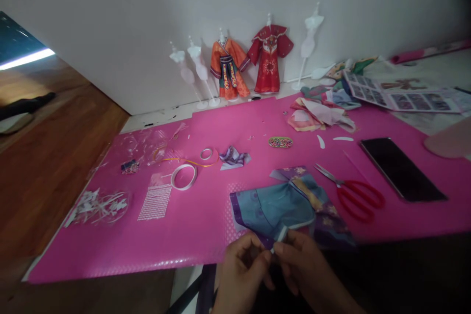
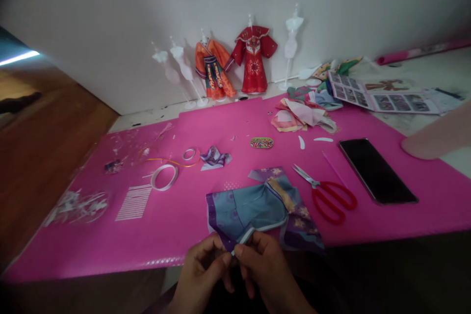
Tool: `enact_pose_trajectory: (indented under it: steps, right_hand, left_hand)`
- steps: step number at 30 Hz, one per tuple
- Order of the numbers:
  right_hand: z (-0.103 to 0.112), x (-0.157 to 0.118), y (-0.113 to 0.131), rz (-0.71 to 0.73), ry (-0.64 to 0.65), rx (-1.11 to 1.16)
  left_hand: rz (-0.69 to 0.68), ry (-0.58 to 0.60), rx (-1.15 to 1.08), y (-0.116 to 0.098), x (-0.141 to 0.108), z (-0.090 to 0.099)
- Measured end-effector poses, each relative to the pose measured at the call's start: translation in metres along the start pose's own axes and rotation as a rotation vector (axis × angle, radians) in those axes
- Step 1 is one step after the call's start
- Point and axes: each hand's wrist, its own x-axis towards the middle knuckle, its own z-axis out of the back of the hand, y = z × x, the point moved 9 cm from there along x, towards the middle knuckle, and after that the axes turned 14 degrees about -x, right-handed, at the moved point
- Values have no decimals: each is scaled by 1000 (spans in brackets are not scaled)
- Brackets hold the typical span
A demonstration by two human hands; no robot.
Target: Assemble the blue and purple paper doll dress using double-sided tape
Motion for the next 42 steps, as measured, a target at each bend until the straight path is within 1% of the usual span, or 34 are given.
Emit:
enact_pose_trajectory:
  steps: [5,11,18,26,32,42]
  right_hand:
    - [-2,-1,0,-7,16,60]
    - [-7,-1,2,-14,84,170]
    - [-4,-2,1,-8,68,84]
    - [-6,-4,4,17,102,103]
    - [-9,-6,5,18,131,155]
    - [-8,-7,8,43,130,120]
  left_hand:
    - [7,-13,16,-2,1,0]
    - [-16,-12,45,0,2,3]
    - [-4,-3,5,-3,-1,-1]
    - [11,22,-29,-7,-1,-6]
    - [12,35,1,-7,-1,-8]
    - [-6,59,52,-11,-4,-9]
